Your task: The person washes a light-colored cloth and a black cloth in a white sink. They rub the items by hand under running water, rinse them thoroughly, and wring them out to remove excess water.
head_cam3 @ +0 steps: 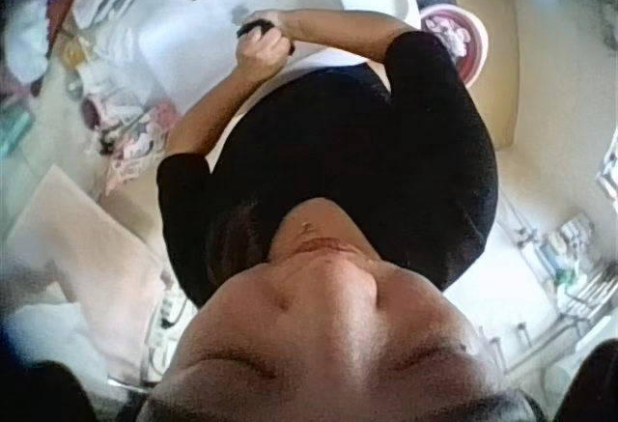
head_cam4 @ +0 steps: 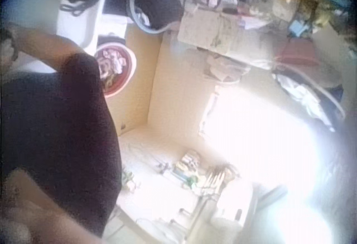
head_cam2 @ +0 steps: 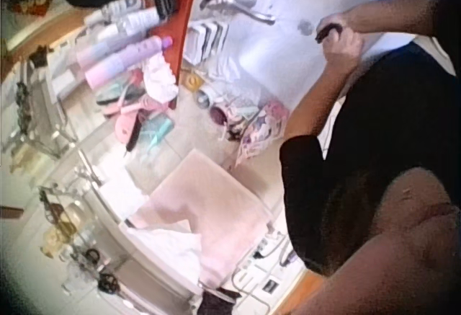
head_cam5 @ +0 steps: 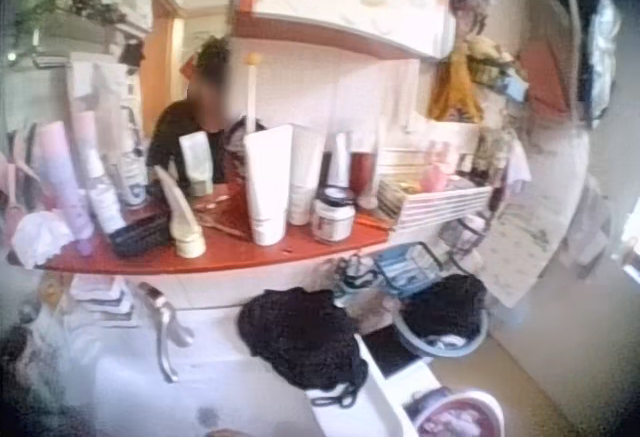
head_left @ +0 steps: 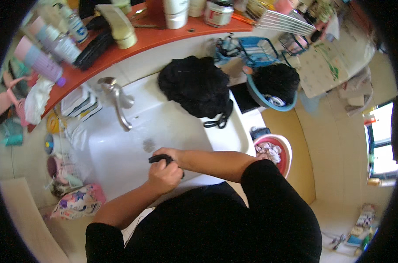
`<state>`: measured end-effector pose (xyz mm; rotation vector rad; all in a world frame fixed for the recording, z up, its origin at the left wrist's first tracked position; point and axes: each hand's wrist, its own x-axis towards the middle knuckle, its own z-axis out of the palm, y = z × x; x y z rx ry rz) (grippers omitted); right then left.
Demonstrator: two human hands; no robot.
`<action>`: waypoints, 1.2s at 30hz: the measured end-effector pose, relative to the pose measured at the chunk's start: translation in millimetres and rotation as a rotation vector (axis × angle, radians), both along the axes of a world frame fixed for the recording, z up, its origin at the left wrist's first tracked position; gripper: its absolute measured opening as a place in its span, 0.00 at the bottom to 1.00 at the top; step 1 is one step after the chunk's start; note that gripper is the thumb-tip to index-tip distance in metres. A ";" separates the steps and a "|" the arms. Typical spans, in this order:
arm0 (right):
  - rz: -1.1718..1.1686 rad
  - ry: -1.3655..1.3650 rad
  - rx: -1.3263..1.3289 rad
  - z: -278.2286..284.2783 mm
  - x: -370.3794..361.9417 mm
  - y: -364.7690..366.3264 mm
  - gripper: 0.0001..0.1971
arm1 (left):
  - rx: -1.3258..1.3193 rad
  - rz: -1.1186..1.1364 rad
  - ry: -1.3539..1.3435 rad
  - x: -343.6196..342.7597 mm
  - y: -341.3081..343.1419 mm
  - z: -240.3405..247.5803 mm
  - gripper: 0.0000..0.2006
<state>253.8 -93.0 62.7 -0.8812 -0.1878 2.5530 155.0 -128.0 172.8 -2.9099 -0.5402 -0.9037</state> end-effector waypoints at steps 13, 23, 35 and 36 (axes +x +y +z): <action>-1.142 -0.393 0.761 103.3 198.1 -102.8 0.13 | -1.698 -0.151 -0.458 47.7 27.2 40.0 0.21; -1.361 -0.828 0.191 51.8 373.5 -299.1 0.18 | -1.779 0.268 -0.192 24.8 30.0 -8.9 0.10; -0.723 -1.891 1.044 98.8 268.5 -23.5 0.34 | -1.704 0.574 -0.320 -43.8 26.7 -31.8 0.12; -0.665 -1.919 1.142 96.5 261.5 2.7 0.35 | -1.702 0.592 -0.346 -48.2 25.5 -31.8 0.12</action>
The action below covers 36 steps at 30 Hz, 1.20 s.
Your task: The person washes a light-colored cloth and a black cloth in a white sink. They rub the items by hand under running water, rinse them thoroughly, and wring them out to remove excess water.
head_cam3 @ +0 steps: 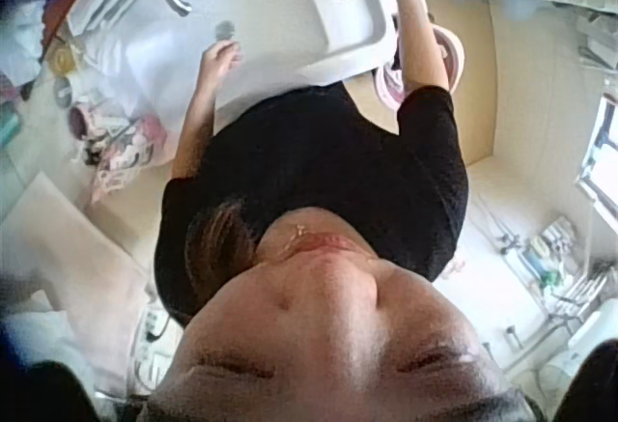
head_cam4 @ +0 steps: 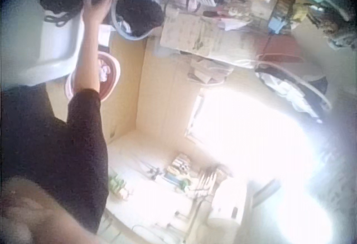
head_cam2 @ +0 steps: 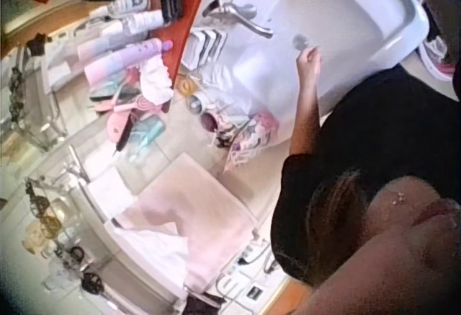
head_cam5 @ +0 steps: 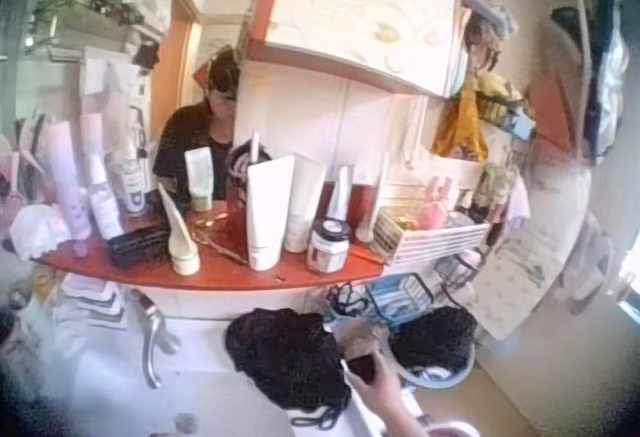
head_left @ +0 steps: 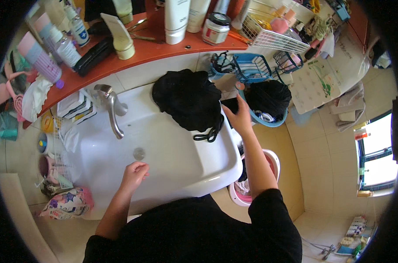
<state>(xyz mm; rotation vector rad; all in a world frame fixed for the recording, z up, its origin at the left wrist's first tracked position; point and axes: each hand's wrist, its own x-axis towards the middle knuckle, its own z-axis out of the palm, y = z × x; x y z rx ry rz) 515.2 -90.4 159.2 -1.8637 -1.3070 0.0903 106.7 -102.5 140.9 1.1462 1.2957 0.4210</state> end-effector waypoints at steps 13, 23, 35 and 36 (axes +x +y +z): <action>0.068 0.159 0.084 100.3 -113.8 58.5 0.19 | -0.095 0.240 -0.068 -40.8 -14.9 -4.2 0.14; 0.733 0.183 -0.052 -6.6 -268.9 -18.3 0.22 | -0.511 0.464 -1.060 -5.3 -0.5 0.0 0.24; 0.032 1.117 -0.920 -100.7 -206.9 -9.2 0.30 | 0.357 -0.148 0.784 -63.8 18.3 -80.8 0.49; 0.009 1.265 -0.965 -102.0 -212.1 -5.2 0.31 | 0.318 -0.326 0.885 -47.2 6.4 -64.3 0.49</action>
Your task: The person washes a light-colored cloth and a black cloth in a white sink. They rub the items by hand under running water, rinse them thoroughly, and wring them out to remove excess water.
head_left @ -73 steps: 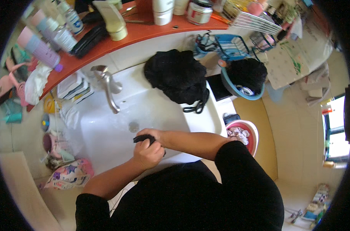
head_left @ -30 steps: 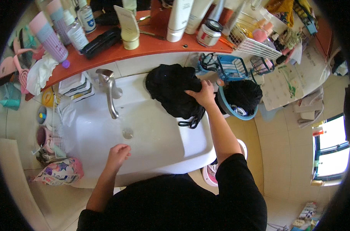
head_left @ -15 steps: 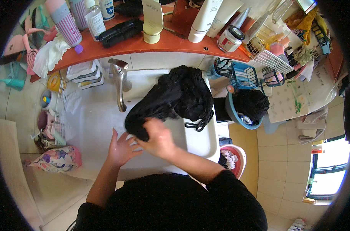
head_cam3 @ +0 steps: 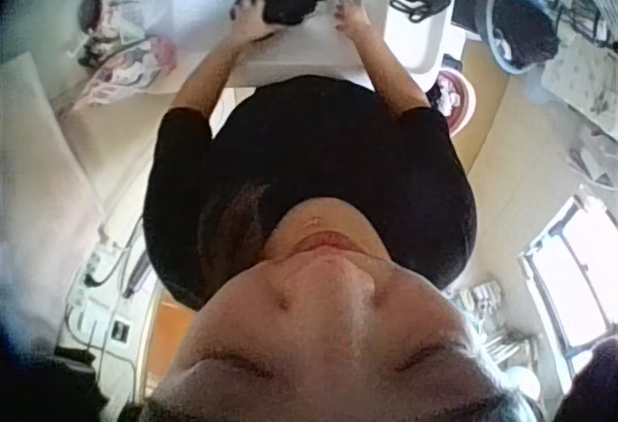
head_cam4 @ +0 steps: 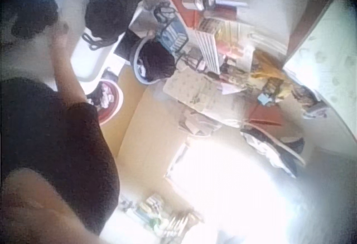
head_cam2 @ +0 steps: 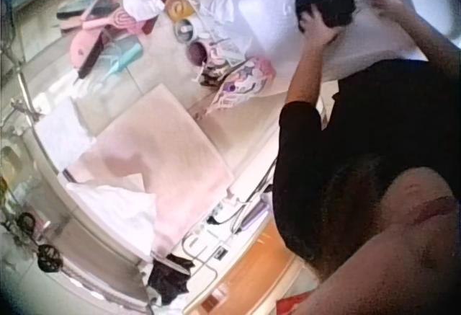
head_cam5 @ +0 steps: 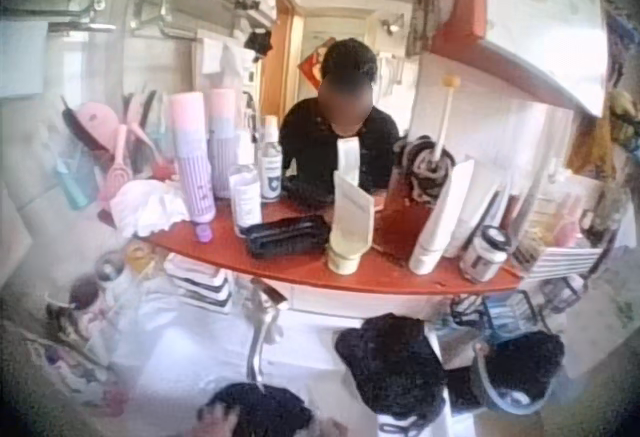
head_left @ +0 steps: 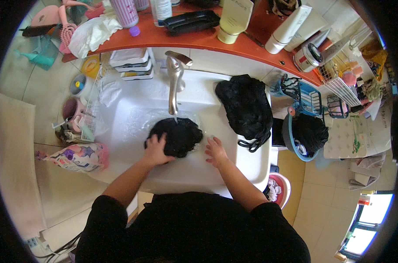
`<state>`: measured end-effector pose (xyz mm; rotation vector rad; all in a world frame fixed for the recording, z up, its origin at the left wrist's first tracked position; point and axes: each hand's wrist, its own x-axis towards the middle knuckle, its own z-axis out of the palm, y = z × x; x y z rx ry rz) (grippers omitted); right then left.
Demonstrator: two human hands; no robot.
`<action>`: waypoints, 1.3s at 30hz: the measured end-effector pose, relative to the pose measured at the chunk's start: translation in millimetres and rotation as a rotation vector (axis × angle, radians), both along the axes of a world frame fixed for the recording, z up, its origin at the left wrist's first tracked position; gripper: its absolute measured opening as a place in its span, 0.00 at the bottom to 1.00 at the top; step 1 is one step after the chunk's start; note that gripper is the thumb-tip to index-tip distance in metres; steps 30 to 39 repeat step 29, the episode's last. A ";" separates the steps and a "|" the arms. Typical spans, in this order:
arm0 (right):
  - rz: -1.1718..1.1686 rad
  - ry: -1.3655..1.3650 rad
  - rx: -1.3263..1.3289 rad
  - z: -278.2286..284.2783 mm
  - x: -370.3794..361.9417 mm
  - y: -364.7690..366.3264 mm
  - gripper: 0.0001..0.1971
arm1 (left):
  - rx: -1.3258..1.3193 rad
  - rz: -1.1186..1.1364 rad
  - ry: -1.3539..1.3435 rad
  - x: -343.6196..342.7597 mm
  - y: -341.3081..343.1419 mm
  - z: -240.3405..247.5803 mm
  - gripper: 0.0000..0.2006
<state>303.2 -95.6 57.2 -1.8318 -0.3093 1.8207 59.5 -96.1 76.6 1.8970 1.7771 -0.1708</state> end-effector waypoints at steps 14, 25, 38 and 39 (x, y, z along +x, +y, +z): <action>0.046 0.144 0.860 24.5 -31.6 15.5 0.21 | 0.305 -0.115 -0.726 116.6 -16.7 84.2 0.19; -0.275 0.292 0.147 16.5 18.3 39.5 0.16 | 0.096 0.424 -0.373 -37.9 73.9 -27.2 0.18; -0.157 -0.189 0.428 27.5 14.9 36.6 0.25 | 0.477 0.532 -0.054 -48.1 72.2 -47.0 0.17; -0.157 -0.189 0.428 27.5 14.9 36.6 0.25 | 0.477 0.532 -0.054 -48.1 72.2 -47.0 0.17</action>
